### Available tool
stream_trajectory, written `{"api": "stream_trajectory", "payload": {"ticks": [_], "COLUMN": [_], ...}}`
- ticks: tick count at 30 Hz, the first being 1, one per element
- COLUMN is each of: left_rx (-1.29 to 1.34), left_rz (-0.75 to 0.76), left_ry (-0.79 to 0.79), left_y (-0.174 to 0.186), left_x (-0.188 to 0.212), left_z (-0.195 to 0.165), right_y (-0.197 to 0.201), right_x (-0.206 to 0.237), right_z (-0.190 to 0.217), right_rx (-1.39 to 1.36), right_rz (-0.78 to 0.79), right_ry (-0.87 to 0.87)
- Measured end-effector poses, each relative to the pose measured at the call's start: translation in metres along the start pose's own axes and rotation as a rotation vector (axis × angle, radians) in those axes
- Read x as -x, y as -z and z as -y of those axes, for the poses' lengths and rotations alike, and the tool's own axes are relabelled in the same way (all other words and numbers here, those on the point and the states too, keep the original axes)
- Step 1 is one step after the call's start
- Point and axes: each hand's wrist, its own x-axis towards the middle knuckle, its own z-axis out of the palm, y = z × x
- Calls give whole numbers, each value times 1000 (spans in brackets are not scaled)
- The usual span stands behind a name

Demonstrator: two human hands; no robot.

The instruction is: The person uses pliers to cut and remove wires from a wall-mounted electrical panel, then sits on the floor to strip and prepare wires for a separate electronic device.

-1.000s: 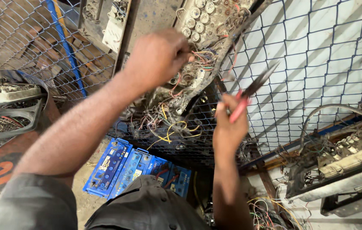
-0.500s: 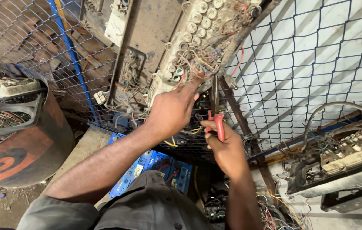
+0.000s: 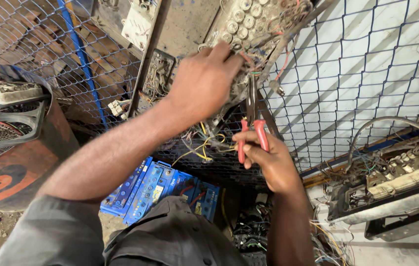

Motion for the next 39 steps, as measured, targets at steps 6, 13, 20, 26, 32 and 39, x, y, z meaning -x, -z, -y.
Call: {"api": "stream_trajectory", "payload": {"ticks": [6,13,20,26,32,39], "left_rx": [-1,203,329,331,504,361], "left_rz": [-8,113,87,165,295,69], "left_ry": [-101,169,167,117,187,209], "left_y": [-16,-31,-34,-30,-12,-9], "left_x": [-15,-38,-39,-42,-37,12], "left_z": [7,26,31,38,43,0], "right_y": [-3,-2,-9,-24,-35,-30], "right_x": [-5,-2,-9,-7,-8,-17], "right_z": [2,7,5,8,9,-8], "right_rx": [-82,-197,-56,-304,-412,-304], "right_rz": [-16,-17,-40,-48,-104,-197], "right_ry": [65,3,31,-7,-45,-8]}}
